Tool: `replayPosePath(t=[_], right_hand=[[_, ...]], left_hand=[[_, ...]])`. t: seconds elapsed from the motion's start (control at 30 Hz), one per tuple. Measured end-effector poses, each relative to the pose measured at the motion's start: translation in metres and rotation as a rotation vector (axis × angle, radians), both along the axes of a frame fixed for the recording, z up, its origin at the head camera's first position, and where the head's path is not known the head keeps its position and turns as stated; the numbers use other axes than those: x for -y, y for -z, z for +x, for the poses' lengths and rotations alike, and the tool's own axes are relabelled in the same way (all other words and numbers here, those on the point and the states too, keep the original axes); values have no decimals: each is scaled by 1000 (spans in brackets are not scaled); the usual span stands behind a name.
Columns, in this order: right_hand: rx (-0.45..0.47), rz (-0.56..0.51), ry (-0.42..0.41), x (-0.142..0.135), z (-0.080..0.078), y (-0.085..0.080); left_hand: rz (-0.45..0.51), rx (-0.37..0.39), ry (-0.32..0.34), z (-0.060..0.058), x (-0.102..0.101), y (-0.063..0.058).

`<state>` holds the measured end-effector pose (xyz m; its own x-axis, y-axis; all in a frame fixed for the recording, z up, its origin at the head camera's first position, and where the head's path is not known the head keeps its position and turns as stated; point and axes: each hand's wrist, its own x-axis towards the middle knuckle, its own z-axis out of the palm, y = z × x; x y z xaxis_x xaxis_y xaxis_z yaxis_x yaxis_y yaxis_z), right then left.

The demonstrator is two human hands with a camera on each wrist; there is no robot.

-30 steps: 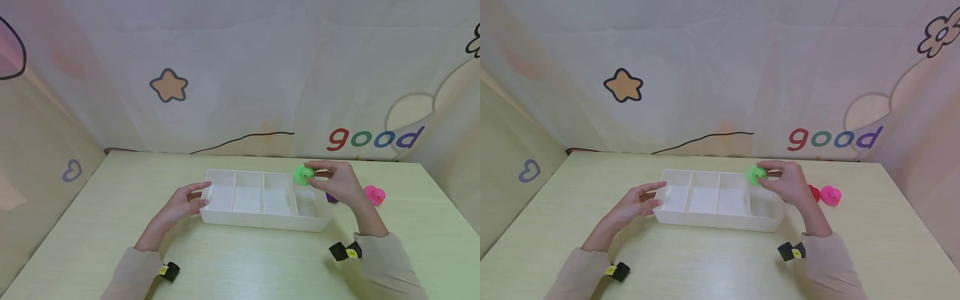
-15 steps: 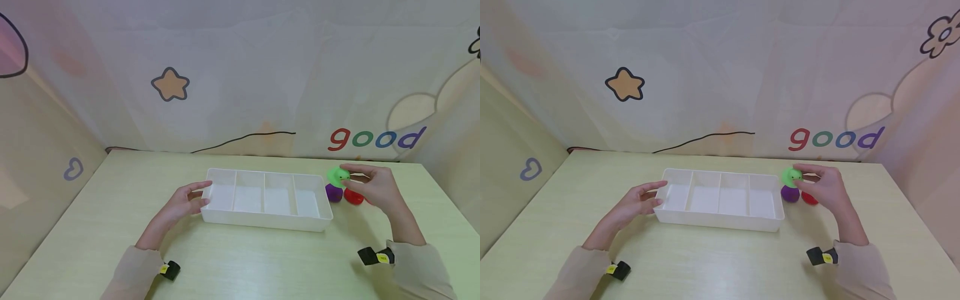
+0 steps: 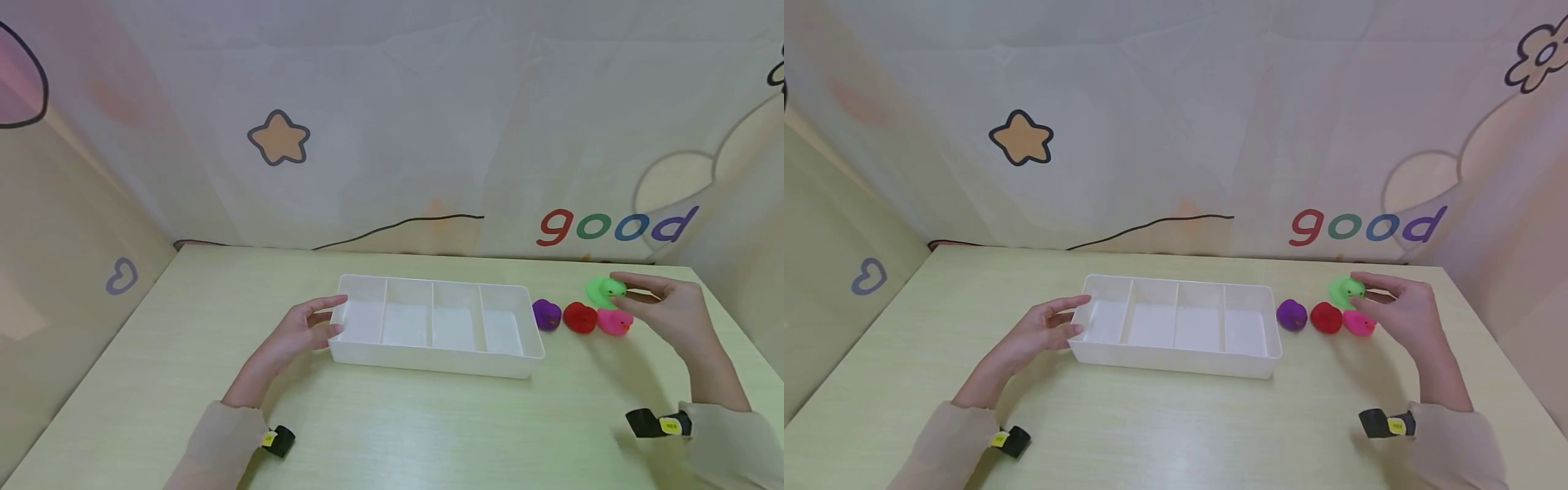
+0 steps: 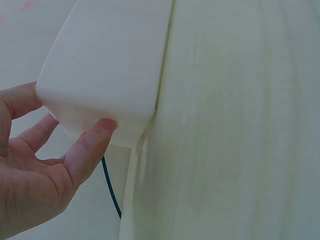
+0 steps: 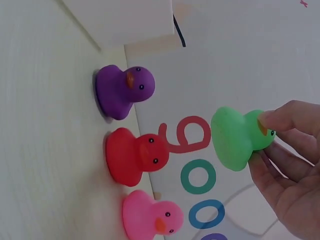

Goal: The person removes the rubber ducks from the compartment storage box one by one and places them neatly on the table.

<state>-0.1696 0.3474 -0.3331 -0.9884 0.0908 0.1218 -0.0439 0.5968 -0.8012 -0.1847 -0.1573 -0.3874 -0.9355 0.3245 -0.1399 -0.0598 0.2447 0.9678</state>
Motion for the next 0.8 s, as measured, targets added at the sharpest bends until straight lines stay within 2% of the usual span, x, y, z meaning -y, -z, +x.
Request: replayPosePath(t=[0.27, 0.43, 0.57, 0.63, 0.8], right_hand=[[-8, -44, 17, -23, 1, 9], [-24, -32, 59, -38, -3, 23], [6, -3, 101, -56, -9, 35], [18, 12, 103, -68, -13, 44], [21, 69, 149, -121, -35, 90]], left_hand=[[1, 11, -13, 0, 0, -1], [2, 13, -12, 0, 0, -1], [3, 10, -7, 1, 1, -1], [4, 8, -4, 1, 1, -1], [11, 4, 1, 1, 1, -1]])
